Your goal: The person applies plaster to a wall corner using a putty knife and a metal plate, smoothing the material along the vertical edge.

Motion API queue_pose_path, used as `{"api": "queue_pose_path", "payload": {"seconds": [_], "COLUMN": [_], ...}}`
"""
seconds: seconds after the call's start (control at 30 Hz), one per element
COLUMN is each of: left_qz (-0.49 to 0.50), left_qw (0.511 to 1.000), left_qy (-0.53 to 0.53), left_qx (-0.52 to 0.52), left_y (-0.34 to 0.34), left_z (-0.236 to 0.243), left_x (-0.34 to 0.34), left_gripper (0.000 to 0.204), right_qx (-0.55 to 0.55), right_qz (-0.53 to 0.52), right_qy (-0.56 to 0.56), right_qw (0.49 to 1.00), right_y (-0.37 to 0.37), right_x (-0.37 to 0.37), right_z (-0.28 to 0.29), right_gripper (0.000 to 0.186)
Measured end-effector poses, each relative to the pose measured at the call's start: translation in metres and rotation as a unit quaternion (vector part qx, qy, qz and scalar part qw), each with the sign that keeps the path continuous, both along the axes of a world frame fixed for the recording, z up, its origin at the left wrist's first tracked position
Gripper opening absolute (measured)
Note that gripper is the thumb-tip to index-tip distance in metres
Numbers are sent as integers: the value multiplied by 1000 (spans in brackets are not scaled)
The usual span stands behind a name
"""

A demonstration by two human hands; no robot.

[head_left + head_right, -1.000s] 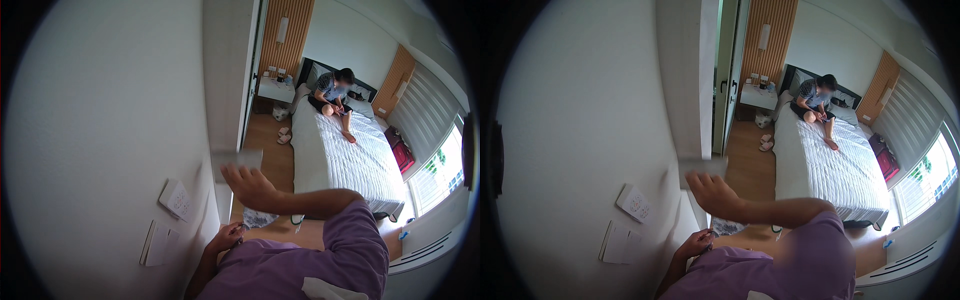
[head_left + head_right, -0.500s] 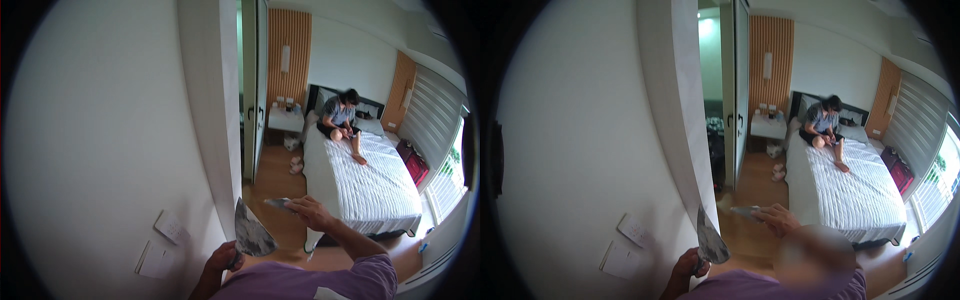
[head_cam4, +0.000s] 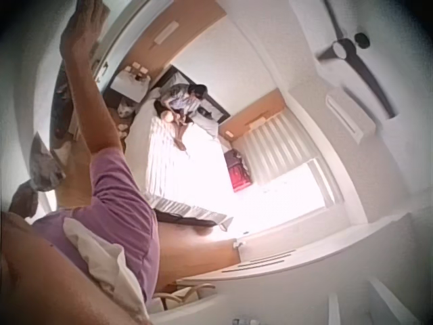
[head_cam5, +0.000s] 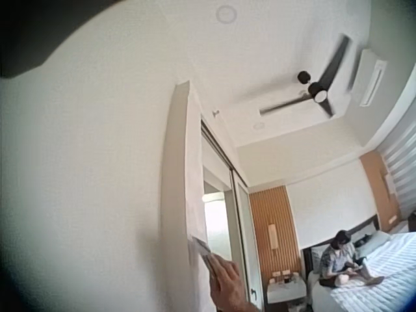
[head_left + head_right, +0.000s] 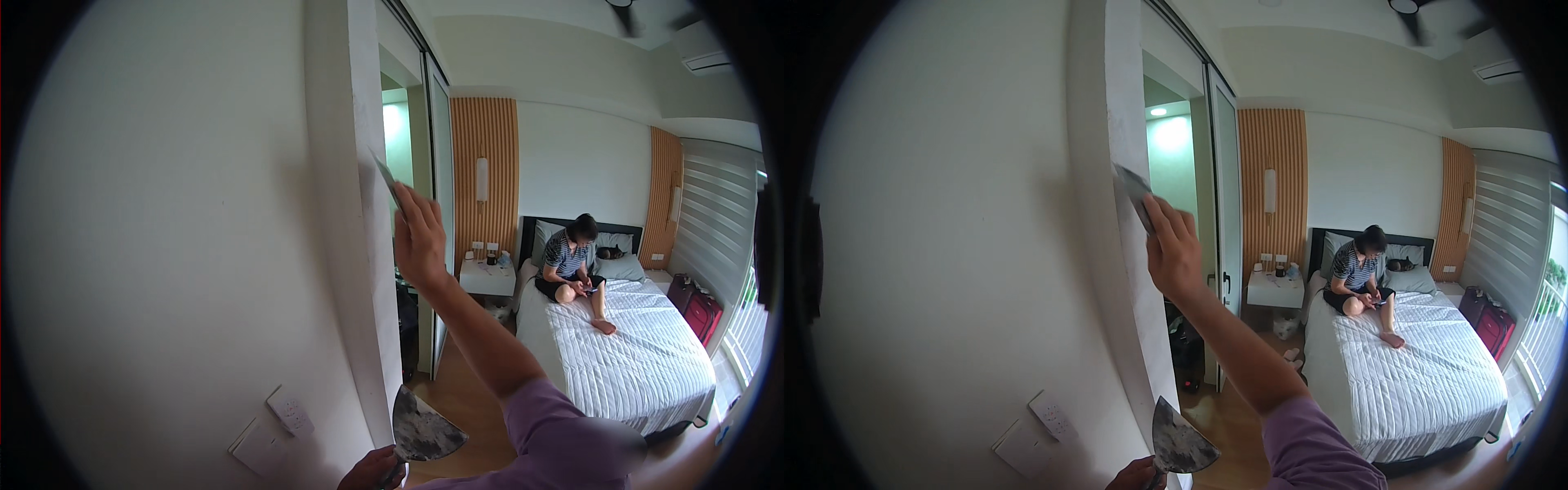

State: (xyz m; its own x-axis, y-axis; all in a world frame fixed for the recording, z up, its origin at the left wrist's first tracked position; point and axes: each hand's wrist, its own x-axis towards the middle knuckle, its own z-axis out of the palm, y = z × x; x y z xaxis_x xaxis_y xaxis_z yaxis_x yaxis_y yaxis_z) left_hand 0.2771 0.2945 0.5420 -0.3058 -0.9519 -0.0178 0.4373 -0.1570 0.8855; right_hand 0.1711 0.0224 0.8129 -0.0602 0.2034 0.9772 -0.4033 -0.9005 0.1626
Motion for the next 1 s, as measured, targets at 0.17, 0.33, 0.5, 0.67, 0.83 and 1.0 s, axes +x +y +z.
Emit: {"api": "queue_pose_path", "payload": {"seconds": [0.17,0.33,0.5,0.67,0.83,1.0], "left_qz": [31,69,106,236,270,279], "left_qw": [996,986,987,929,900,860], "left_qy": [-67,-127,-71,-146,-192,-360], "left_qx": [-43,-78,-94,-245,-283,-231], "left_y": [-6,-9,-58,-111,-146,-152], "left_z": [-9,-21,-31,73,87,93], "left_x": [0,0,11,-48,-103,-151], "left_gripper": [40,41,22,21,26,36], "right_qx": [-28,265,435,427,524,515], "right_qz": [53,467,509,492,481,458], "right_qy": [-74,-167,-317,-199,-48,-3], "right_qw": [995,827,672,732,701,725], "right_y": [-7,-4,30,57,18,-18], "right_x": [0,-70,-144,-183,-220,-244], "right_z": [39,-40,-103,-151,-176,-184], "right_gripper": [37,24,33,32,29,33]}}
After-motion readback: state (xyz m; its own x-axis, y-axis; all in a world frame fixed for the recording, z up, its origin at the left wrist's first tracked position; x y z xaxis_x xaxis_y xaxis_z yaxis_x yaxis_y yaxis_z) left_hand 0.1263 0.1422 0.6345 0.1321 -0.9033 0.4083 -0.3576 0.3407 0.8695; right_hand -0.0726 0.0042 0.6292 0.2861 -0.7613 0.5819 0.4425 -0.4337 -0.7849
